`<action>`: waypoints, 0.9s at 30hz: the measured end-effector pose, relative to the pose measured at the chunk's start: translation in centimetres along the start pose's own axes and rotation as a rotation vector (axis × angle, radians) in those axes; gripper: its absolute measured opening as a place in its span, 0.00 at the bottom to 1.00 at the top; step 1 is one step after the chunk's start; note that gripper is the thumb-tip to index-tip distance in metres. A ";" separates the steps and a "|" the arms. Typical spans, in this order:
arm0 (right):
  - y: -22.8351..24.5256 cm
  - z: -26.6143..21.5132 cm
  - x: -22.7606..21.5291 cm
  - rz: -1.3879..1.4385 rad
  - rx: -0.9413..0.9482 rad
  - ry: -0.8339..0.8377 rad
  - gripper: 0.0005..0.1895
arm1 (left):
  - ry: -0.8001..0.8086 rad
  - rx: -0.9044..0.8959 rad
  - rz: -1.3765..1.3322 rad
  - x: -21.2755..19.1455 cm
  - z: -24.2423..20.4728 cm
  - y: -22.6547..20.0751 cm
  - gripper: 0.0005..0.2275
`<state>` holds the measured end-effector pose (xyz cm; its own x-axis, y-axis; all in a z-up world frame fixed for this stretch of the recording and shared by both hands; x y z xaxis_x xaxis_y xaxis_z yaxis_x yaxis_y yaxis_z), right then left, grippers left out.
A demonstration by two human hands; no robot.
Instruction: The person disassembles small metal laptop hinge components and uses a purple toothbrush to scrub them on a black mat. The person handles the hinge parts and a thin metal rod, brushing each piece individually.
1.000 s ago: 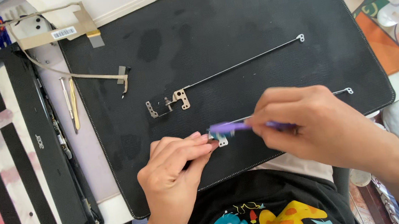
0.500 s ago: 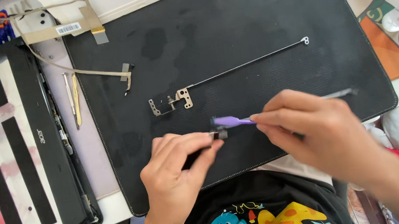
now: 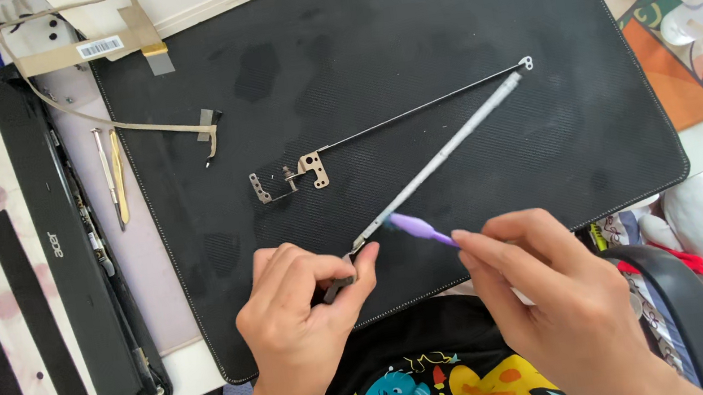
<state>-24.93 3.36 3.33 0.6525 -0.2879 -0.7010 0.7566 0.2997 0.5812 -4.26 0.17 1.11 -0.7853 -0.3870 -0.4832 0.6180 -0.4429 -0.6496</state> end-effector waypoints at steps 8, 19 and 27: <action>1.0 0.1 1.9 0.041 -0.019 0.023 0.10 | 0.015 -0.035 -0.001 0.1 -0.2 0.3 0.15; -1.2 0.1 0.6 -0.184 0.008 -0.020 0.10 | 0.085 0.011 0.064 0.5 -0.5 1.0 0.07; -4.0 0.9 -1.5 -0.139 0.071 -0.022 0.11 | 0.100 0.002 0.073 0.5 -0.4 0.7 0.06</action>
<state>-28.90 1.74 2.38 0.5411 -0.3426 -0.7680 0.8405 0.1905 0.5072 -4.17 -0.03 0.19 -0.7377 -0.3363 -0.5854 0.6740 -0.4180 -0.6091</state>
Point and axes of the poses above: each hand's wrist, its own z-axis towards the middle knuckle, its own x-axis out of the palm, y = z × x, the point moved 1 cm from there along z, towards the middle knuckle, and after that the axes turned 10 degrees about -y, right-handed, at the moved point
